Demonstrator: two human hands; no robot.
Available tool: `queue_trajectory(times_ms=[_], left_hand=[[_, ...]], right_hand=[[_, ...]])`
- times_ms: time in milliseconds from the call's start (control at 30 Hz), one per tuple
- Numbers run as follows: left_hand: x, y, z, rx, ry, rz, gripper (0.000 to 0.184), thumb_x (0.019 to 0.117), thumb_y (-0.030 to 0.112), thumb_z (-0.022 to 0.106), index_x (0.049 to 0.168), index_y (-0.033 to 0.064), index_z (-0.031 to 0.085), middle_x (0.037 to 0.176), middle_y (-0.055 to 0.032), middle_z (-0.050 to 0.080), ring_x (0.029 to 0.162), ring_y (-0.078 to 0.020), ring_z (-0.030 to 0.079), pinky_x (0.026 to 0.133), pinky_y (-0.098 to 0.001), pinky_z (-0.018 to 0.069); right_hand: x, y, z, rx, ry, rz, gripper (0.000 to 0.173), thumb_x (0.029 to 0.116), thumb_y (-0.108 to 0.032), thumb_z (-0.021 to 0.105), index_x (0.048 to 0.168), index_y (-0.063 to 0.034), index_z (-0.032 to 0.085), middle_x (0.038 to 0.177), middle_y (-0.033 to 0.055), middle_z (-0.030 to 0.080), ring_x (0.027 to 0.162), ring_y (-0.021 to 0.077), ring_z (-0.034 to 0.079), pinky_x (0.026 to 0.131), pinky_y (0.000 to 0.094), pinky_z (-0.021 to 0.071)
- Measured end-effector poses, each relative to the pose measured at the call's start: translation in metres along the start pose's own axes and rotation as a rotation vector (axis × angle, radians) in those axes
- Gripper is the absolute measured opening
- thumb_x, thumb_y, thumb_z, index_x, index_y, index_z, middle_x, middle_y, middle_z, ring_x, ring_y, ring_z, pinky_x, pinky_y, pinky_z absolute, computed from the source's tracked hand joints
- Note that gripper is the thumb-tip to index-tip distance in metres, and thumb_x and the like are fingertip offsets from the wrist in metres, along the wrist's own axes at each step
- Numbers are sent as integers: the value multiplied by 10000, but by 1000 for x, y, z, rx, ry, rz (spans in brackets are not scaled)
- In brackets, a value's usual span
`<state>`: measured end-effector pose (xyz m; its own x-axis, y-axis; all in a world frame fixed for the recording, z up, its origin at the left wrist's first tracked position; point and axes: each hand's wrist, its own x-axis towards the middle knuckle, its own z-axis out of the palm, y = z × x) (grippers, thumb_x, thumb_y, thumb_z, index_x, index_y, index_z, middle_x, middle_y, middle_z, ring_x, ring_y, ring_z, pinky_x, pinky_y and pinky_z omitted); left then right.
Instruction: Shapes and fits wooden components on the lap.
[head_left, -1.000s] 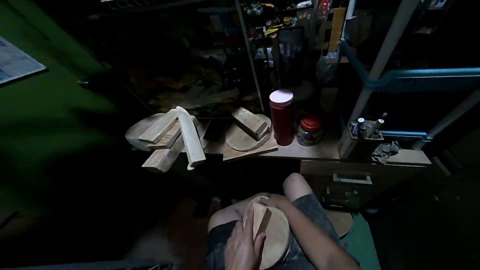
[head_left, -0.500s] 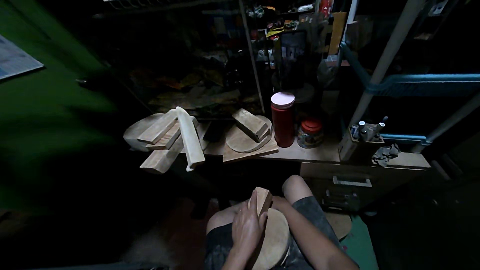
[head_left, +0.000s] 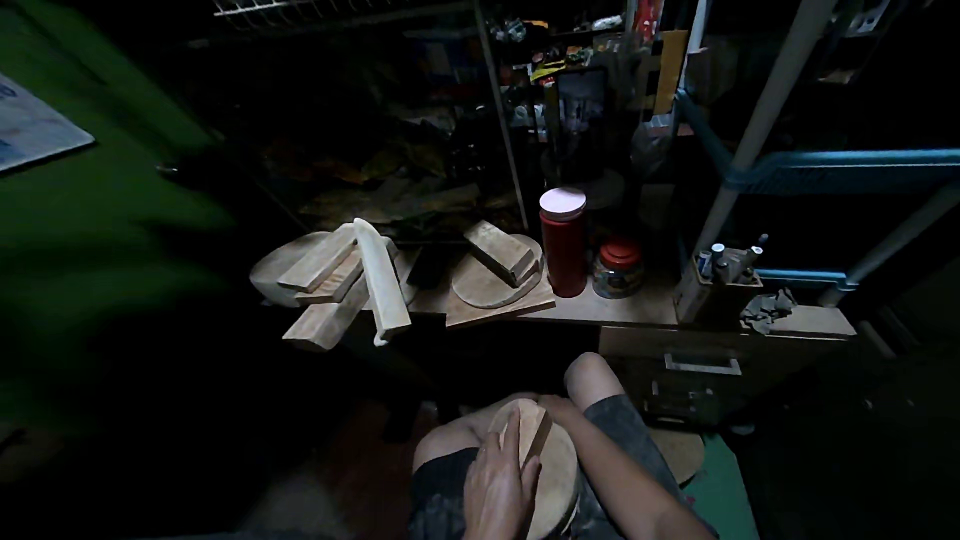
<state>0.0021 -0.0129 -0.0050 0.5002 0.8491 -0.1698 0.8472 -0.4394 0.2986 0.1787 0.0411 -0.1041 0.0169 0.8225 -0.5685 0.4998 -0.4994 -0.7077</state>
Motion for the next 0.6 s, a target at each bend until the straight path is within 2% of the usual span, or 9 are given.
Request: queue_trajectory(times_ms=[67,100,200,333,400,500,600], left_hand=[[14,3,-2,6,-23,-13,791,983,418,646,1638,173,276,1345,-271,587,1162,-437,630,970,-562,516],[21,4,-2,12,-21,-21,794,983,422,649,1640,183,272,1356,-262,589,1184,-428,625,988,-552,511],[40,8,-1,8,-3,-37,798,981,415,655,1642,195,264,1368,-249,575,1180,-416,624,991,-542,511],[44,10,-4,21,-4,-45,816,976,411,665,1645,196,251,1355,-245,581,1162,-401,635,974,-530,521],[39,9,0,36,18,-28,823,975,405,669,1646,178,248,1338,-255,584,1165,-406,631,983,-533,515],[27,8,6,44,86,25,815,957,368,701,1627,132,301,1273,-282,609,1117,-446,640,937,-552,530],[15,11,0,52,-2,-26,831,974,386,678,1646,163,243,1368,-286,559,1159,-449,626,955,-549,527]], right_hand=[[17,23,16,111,136,-95,434,1120,-200,420,1455,57,522,1524,254,507,1459,364,448,1236,505,302],[21,28,19,85,157,-113,426,1104,-175,469,1450,68,523,1513,264,514,1452,377,456,1231,509,308],[29,29,17,-11,111,-85,498,1070,-273,563,1467,26,522,1527,231,513,1459,365,448,1227,535,308],[12,13,9,-29,67,-12,523,1073,-291,560,1482,30,503,1557,227,482,1487,376,407,1238,547,277],[23,22,16,-28,93,-33,516,1058,-299,579,1469,10,527,1539,214,507,1471,368,430,1229,557,298],[35,34,23,-33,126,-72,497,1050,-286,595,1462,-12,545,1509,208,540,1443,365,467,1210,566,329],[18,29,21,42,184,-87,432,1076,-181,536,1448,37,543,1497,247,540,1440,376,473,1223,524,325]])
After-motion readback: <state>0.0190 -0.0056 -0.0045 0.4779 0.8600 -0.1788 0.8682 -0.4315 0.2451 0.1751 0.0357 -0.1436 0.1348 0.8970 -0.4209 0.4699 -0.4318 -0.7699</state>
